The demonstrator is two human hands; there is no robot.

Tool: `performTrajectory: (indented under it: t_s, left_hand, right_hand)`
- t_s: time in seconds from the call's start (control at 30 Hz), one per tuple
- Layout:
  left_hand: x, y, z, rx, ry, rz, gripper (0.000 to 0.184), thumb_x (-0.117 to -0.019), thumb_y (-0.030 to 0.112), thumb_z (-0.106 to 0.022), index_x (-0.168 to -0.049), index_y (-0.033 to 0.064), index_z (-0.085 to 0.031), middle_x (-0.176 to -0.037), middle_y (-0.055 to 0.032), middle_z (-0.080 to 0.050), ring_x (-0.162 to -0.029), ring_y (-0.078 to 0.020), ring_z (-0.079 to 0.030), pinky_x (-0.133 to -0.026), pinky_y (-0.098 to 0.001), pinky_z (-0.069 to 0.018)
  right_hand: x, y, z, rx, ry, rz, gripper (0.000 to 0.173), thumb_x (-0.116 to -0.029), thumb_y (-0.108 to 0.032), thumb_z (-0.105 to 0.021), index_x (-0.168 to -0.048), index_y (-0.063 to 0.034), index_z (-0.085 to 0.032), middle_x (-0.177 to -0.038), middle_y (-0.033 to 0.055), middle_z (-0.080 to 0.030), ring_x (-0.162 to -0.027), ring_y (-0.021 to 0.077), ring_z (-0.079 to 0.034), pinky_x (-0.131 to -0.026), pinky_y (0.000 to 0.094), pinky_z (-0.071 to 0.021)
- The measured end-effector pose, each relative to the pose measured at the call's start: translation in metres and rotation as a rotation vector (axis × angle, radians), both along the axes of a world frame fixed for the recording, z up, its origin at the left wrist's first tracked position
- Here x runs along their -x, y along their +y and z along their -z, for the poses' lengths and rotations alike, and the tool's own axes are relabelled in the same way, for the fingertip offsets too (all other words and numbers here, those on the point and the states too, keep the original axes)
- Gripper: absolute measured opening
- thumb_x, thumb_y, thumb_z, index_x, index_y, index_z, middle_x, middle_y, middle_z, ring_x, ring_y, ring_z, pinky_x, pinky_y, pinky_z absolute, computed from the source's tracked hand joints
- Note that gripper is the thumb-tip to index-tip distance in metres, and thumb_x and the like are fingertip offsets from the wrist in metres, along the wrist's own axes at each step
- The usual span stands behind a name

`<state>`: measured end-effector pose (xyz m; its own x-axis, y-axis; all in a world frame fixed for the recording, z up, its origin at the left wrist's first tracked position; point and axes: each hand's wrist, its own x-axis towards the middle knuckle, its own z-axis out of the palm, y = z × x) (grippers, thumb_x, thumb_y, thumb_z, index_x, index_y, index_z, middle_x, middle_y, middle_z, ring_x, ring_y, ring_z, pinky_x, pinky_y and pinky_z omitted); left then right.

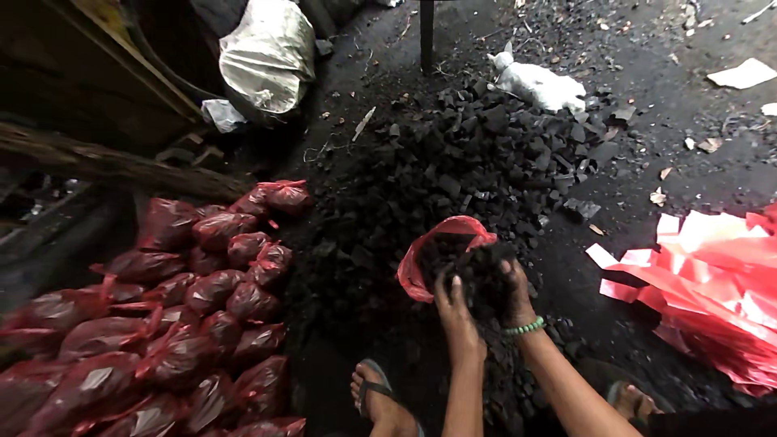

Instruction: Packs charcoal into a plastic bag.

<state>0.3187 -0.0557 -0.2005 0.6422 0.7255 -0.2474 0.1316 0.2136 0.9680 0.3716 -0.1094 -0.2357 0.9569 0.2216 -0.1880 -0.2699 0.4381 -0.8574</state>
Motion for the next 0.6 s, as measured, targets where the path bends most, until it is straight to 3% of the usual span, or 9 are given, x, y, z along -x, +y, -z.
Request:
performTrajectory:
  t_s: [0.1,0.17,0.23,0.3,0.4,0.43,0.47,0.53,0.6]
  left_hand:
    - [-0.028,0.038,-0.022,0.133,-0.008,0.074,0.046,-0.1104,0.038,-0.037,-0.152,0.0179,-0.04,-0.143,-0.0058,-0.053,-0.123,-0.0164,-0.055,-0.102,-0.0415,-0.0487]
    - [-0.045,0.064,-0.02,0.295,0.062,0.073,0.045,-0.1088,0.047,-0.037,-0.142,0.0183,-0.049,-0.125,-0.0041,-0.062,-0.106,-0.016,-0.061,-0.088,-0.0399,-0.0537]
    - [-0.051,0.081,-0.014,0.342,0.194,0.13,0.049,-0.1076,0.053,-0.034,-0.134,0.0174,-0.054,-0.114,-0.005,-0.064,-0.097,-0.017,-0.063,-0.079,-0.0401,-0.0546]
    - [-0.051,0.091,-0.009,0.287,0.332,0.183,0.052,-0.1074,0.054,-0.034,-0.139,0.0161,-0.052,-0.122,-0.012,-0.061,-0.103,-0.0262,-0.06,-0.081,-0.0509,-0.0517]
    - [-0.037,0.106,-0.003,-0.075,0.54,0.468,0.06,-0.1104,0.046,-0.034,-0.163,0.02,-0.024,-0.163,-0.016,-0.032,-0.143,-0.0381,-0.039,-0.109,-0.0638,-0.0358]
    - [-0.035,0.109,-0.004,-0.281,0.636,0.556,0.058,-0.1111,0.04,-0.036,-0.163,0.0146,-0.025,-0.162,-0.0221,-0.032,-0.143,-0.0441,-0.039,-0.11,-0.0666,-0.0356]
    - [-0.033,0.109,-0.008,-0.488,0.725,0.598,0.052,-0.1109,0.033,-0.042,-0.157,0.0077,-0.037,-0.153,-0.0274,-0.043,-0.135,-0.0472,-0.049,-0.107,-0.0666,-0.0397]
    - [-0.028,0.106,-0.014,-0.802,0.838,0.577,0.037,-0.1063,0.022,-0.055,-0.138,0.0039,-0.06,-0.133,-0.0273,-0.06,-0.115,-0.0458,-0.062,-0.097,-0.0638,-0.0483]
    - [-0.02,0.105,-0.006,-1.046,0.869,0.453,0.029,-0.0998,0.018,-0.066,-0.126,0.0078,-0.069,-0.133,-0.0262,-0.058,-0.107,-0.0445,-0.065,-0.089,-0.06,-0.0544]
  right_hand:
    - [-0.035,0.03,-0.021,0.103,-0.088,-0.032,0.06,-0.0974,-0.046,-0.057,-0.141,-0.0044,-0.052,-0.126,0.0057,-0.064,-0.11,0.0078,-0.062,-0.095,0.032,-0.0545]
    - [-0.06,0.045,-0.017,0.187,-0.032,-0.138,0.056,-0.1042,-0.037,-0.054,-0.148,-0.0021,-0.047,-0.14,0.0178,-0.058,-0.125,0.0217,-0.058,-0.106,0.0446,-0.0478]
    - [-0.082,0.053,-0.007,0.323,0.016,-0.223,0.053,-0.1043,-0.037,-0.059,-0.144,-0.0024,-0.051,-0.135,0.0222,-0.06,-0.124,0.0299,-0.059,-0.106,0.0525,-0.0463]
    - [-0.098,0.051,-0.001,0.436,0.048,-0.292,0.055,-0.103,-0.036,-0.062,-0.144,-0.001,-0.049,-0.135,0.0263,-0.059,-0.125,0.0365,-0.058,-0.106,0.0571,-0.0441]
    - [-0.111,0.038,-0.002,0.445,0.034,-0.302,0.053,-0.1024,-0.03,-0.064,-0.142,0.0017,-0.049,-0.134,0.0261,-0.059,-0.123,0.0358,-0.059,-0.105,0.0553,-0.0462]
    - [-0.114,0.031,-0.004,0.406,0.03,-0.269,0.051,-0.1028,-0.028,-0.064,-0.142,0.0019,-0.049,-0.132,0.0249,-0.06,-0.119,0.0333,-0.061,-0.102,0.0528,-0.0492]
    - [-0.118,0.024,-0.005,0.364,0.027,-0.224,0.051,-0.1032,-0.027,-0.063,-0.143,0.0007,-0.048,-0.131,0.0231,-0.061,-0.115,0.0305,-0.063,-0.097,0.0502,-0.053]
    - [-0.129,0.009,-0.003,0.345,0.008,-0.117,0.054,-0.1022,-0.027,-0.064,-0.146,-0.0012,-0.046,-0.131,0.0215,-0.061,-0.113,0.0285,-0.064,-0.094,0.0479,-0.0551]
    - [-0.142,-0.007,0.006,0.535,-0.03,-0.081,0.061,-0.0973,-0.027,-0.072,-0.147,-0.0019,-0.046,-0.136,0.0247,-0.058,-0.122,0.035,-0.061,-0.101,0.0529,-0.0514]
